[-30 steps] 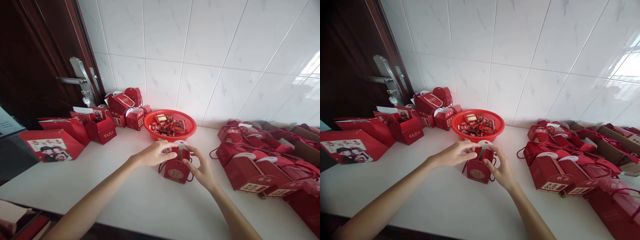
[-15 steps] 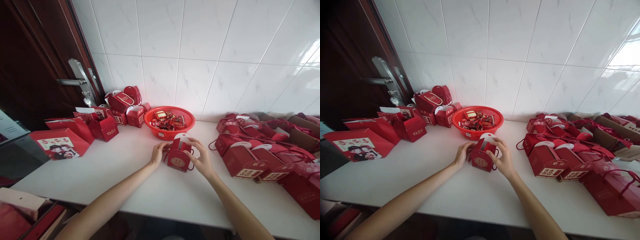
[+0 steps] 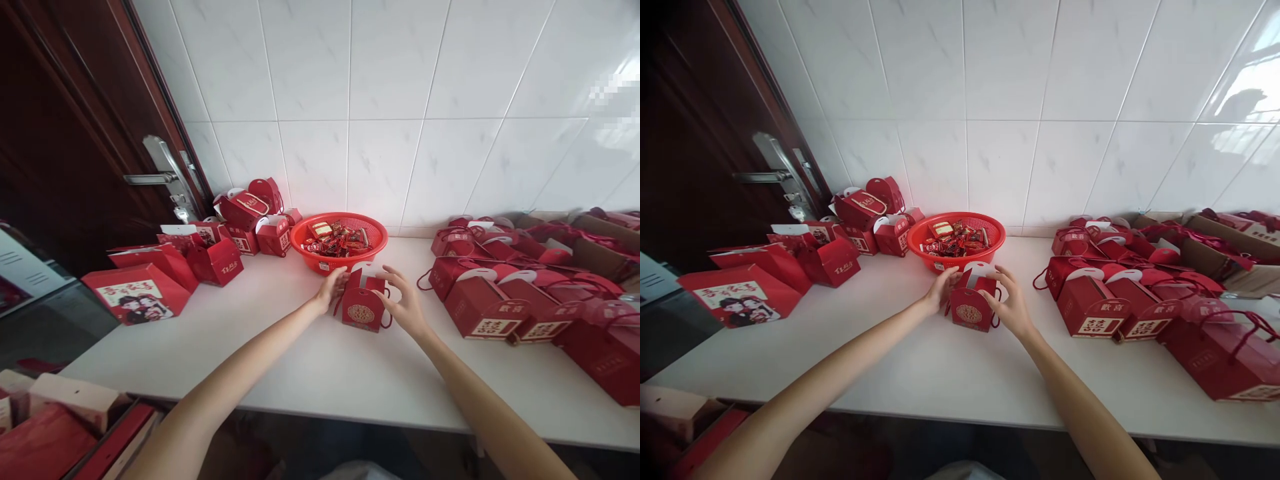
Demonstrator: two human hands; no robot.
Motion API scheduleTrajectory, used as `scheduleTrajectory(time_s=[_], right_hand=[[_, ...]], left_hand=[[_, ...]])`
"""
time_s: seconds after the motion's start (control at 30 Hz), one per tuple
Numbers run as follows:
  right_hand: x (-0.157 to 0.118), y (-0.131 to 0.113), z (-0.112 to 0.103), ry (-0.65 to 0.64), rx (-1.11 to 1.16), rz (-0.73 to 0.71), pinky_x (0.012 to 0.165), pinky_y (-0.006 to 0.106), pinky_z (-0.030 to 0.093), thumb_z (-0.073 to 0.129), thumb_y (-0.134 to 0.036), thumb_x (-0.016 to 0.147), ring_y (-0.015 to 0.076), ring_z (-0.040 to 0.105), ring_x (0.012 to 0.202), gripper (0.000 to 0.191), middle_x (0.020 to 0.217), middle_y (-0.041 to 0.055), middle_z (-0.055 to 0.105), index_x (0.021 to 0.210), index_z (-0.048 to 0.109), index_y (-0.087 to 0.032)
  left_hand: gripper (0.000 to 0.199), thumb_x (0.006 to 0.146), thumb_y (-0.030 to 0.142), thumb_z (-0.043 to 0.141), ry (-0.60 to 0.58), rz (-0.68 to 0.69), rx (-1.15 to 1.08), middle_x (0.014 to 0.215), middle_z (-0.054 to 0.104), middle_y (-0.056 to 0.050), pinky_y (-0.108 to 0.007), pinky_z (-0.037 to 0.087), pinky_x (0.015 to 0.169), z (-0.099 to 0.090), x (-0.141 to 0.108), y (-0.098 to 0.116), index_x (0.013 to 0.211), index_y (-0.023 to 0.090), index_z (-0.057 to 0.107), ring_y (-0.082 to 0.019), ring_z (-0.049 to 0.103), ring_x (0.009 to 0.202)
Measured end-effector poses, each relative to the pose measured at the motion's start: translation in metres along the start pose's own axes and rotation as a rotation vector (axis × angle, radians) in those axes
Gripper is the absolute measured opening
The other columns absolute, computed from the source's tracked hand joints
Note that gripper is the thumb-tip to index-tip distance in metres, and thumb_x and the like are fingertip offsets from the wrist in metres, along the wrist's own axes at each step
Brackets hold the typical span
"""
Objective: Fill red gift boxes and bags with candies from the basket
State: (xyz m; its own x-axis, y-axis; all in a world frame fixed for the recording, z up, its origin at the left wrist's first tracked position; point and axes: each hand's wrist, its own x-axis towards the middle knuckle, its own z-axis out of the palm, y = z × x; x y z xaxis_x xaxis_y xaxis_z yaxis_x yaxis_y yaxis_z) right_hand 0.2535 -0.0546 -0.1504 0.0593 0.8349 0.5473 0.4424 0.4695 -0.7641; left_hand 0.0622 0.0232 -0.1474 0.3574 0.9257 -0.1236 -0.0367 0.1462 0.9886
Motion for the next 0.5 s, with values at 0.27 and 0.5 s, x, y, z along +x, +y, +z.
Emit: scheduleTrajectory(time_s=[0.27,0.5], right_hand=[[0.003,0.0,-0.003,-0.033,0.138,0.043,0.101,0.048,0.051,0.071,-0.054,0.082,0.0315,0.056,0.13,0.042,0.132,0.0141,0.064,0.111,0.07,-0.024],[0.003,-0.007,-0.008,-0.069,0.168,0.131,0.096,0.045,0.053,0.071,-0.052,0.082,0.0297,0.063,0.118,0.037,0.137,0.0127,0.061,0.106,0.071,-0.024]], left_hand=[[0.039,0.065,0.028,0.078,-0.242,0.115,-0.006,0.098,0.078,-0.008,-0.035,0.053,0.08,0.02,-0.018,0.031,0.1,0.014,0.075,-0.025,0.071,0.088],[0.046,0.068,0.029,0.078,-0.159,0.174,0.037,0.106,0.077,-0.01,-0.036,0.054,0.084,0.031,-0.022,0.012,0.111,0.015,0.072,-0.028,0.07,0.098]])
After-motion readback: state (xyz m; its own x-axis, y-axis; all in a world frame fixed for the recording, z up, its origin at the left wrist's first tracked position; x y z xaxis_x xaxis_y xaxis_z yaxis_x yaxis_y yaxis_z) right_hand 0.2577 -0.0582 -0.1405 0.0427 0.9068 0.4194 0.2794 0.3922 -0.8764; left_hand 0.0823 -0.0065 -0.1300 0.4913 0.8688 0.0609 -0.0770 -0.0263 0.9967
